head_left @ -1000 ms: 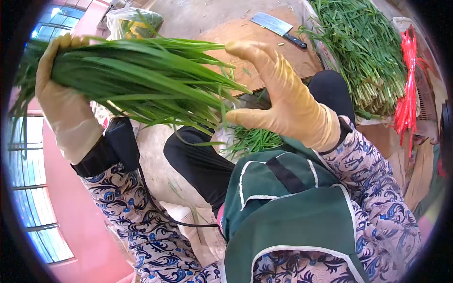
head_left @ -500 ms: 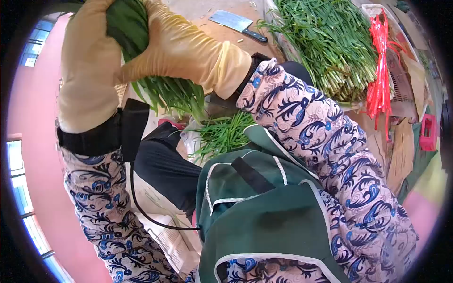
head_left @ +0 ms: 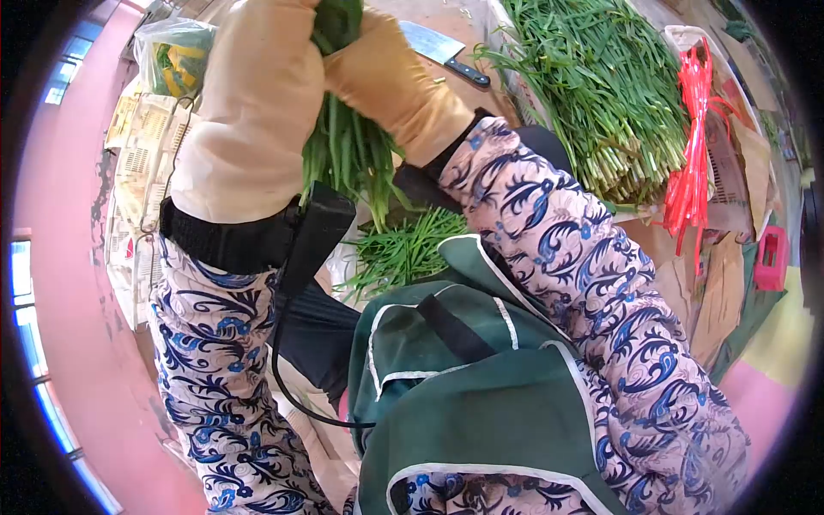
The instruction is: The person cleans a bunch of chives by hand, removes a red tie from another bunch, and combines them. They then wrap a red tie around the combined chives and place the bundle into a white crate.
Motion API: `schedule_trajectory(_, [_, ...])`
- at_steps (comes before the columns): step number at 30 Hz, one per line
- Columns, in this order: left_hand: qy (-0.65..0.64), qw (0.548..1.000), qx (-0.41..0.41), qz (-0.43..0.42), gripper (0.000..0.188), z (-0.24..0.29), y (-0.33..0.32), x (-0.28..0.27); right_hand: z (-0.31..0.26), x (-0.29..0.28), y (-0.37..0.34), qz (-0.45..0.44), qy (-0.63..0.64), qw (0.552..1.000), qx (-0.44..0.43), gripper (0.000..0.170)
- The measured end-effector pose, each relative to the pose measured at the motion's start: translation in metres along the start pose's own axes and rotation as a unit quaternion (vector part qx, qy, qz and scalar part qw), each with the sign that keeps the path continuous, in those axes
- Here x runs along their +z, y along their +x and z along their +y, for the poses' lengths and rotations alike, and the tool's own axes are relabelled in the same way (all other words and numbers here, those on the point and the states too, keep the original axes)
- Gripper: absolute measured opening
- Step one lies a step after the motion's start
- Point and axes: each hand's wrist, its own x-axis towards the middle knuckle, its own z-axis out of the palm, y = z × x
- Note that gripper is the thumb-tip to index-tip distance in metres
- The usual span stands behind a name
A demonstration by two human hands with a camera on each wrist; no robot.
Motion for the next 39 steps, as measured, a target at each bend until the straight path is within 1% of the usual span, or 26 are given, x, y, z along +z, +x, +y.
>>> schedule_trajectory(1, [-0.152, 0.978, -0.145, -0.016, 0.025, 0.016, 0.011, 0.002, 0.002, -0.005, 0.0, 0.014, -0.01, 1.0, 0.013, 0.04])
schedule_trajectory(2, [-0.297, 0.912, -0.282, -0.027, 0.024, 0.025, 0.015, 0.0, 0.0, -0.013, -0.002, 0.026, -0.055, 0.997, 0.037, 0.029])
schedule_trajectory(4, [-0.247, 0.956, -0.136, -0.08, 0.03, 0.009, 0.007, -0.018, -0.012, -0.033, -0.005, 0.022, 0.179, 0.976, 0.125, 0.015])
schedule_trajectory(5, [-0.254, 0.955, -0.144, -0.058, 0.032, 0.01, -0.006, -0.032, -0.016, -0.047, -0.004, 0.066, 0.148, 0.98, 0.112, 0.014])
schedule_trajectory(6, [-0.26, 0.954, -0.148, -0.035, 0.034, 0.011, -0.018, -0.047, -0.009, -0.069, -0.001, 0.058, 0.134, 0.978, 0.148, 0.014])
schedule_trajectory(7, [-0.159, 0.978, -0.127, -0.041, 0.037, 0.001, -0.03, -0.067, -0.028, -0.072, -0.009, -0.007, 0.346, 0.923, 0.171, 0.013])
schedule_trajectory(8, [-0.155, 0.973, -0.172, -0.007, 0.033, 0.0, -0.042, -0.081, -0.038, -0.083, -0.014, 0.029, 0.359, 0.916, 0.177, 0.013])
schedule_trajectory(9, [-0.151, 0.964, -0.216, 0.027, 0.029, 0.003, -0.056, -0.094, -0.017, -0.112, -0.011, 0.067, 0.305, 0.94, 0.135, 0.021])
schedule_trajectory(10, [-0.148, 0.952, -0.26, 0.06, 0.025, 0.005, -0.071, -0.105, 0.005, -0.137, -0.006, 0.107, 0.25, 0.958, 0.093, 0.04])
schedule_trajectory(12, [-0.054, 0.948, -0.306, 0.065, 0.026, -0.003, -0.106, -0.12, -0.014, -0.138, -0.015, 0.172, 0.313, 0.928, 0.103, 0.016])
schedule_trajectory(13, [-0.041, 0.937, -0.34, 0.063, 0.026, -0.006, -0.124, -0.123, -0.004, -0.153, -0.013, 0.204, 0.29, 0.931, 0.09, 0.02])
schedule_trajectory(14, [-0.028, 0.925, -0.374, 0.06, 0.027, -0.008, -0.141, -0.123, -0.005, -0.159, -0.015, 0.193, 0.272, 0.937, 0.1, 0.021])
schedule_trajectory(16, [0.03, 0.927, -0.368, 0.058, 0.029, -0.006, -0.169, -0.108, -0.004, -0.165, -0.021, 0.194, 0.27, 0.937, 0.111, 0.022])
schedule_trajectory(18, [-0.004, 0.927, -0.372, 0.046, 0.031, 0.003, -0.174, -0.09, -0.004, -0.158, -0.023, 0.198, 0.315, 0.918, 0.136, 0.022])
schedule_trajectory(22, [-0.163, 0.898, -0.396, 0.098, 0.028, 0.012, -0.172, -0.059, -0.009, -0.137, -0.03, 0.168, 0.348, 0.912, 0.137, 0.021])
schedule_trajectory(23, [-0.158, 0.909, -0.375, 0.095, 0.027, 0.019, -0.169, -0.049, -0.013, -0.135, -0.031, 0.168, 0.344, 0.912, 0.148, 0.021])
schedule_trajectory(26, [-0.148, 0.907, -0.383, 0.095, 0.038, 0.022, -0.174, -0.015, -0.008, -0.139, -0.035, 0.086, 0.381, 0.908, 0.151, 0.025])
schedule_trajectory(27, [-0.155, 0.915, -0.365, 0.074, 0.043, 0.02, -0.178, -0.003, -0.001, -0.144, -0.033, 0.062, 0.391, 0.91, 0.128, 0.032])
schedule_trajectory(28, [-0.164, 0.922, -0.346, 0.052, 0.049, 0.018, -0.184, 0.009, -0.008, -0.136, -0.035, 0.08, 0.388, 0.911, 0.118, 0.035])
schedule_trajectory(29, [-0.23, 0.904, -0.357, 0.052, 0.056, 0.02, -0.191, 0.02, -0.013, -0.133, -0.037, 0.064, 0.395, 0.909, 0.115, 0.034])
schedule_trajectory(30, [-0.334, 0.856, -0.388, 0.077, 0.063, 0.027, -0.192, 0.027, -0.016, -0.131, -0.038, 0.048, 0.403, 0.907, 0.113, 0.033])
schedule_trajectory(32, [-0.366, 0.824, -0.432, -0.014, 0.071, 0.032, -0.193, 0.024, -0.017, -0.129, -0.038, 0.032, 0.437, 0.891, 0.115, 0.037])
schedule_trajectory(33, [-0.307, 0.854, -0.418, -0.045, 0.076, 0.031, -0.197, 0.024, -0.016, -0.126, -0.038, 0.025, 0.455, 0.883, 0.117, 0.038])
schedule_trajectory(36, [-0.251, 0.886, -0.388, -0.024, 0.075, 0.04, -0.196, 0.029, -0.01, -0.125, -0.036, 0.046, 0.465, 0.881, 0.069, 0.038])
schedule_trajectory(37, [-0.344, 0.841, -0.418, -0.01, 0.061, 0.036, -0.203, 0.035, -0.009, -0.125, -0.036, 0.037, 0.48, 0.874, 0.063, 0.036])
schedule_trajectory(39, [-0.425, 0.771, -0.474, 0.008, 0.049, 0.038, -0.199, 0.025, -0.012, -0.125, -0.037, -0.02, 0.467, 0.882, 0.062, 0.037])
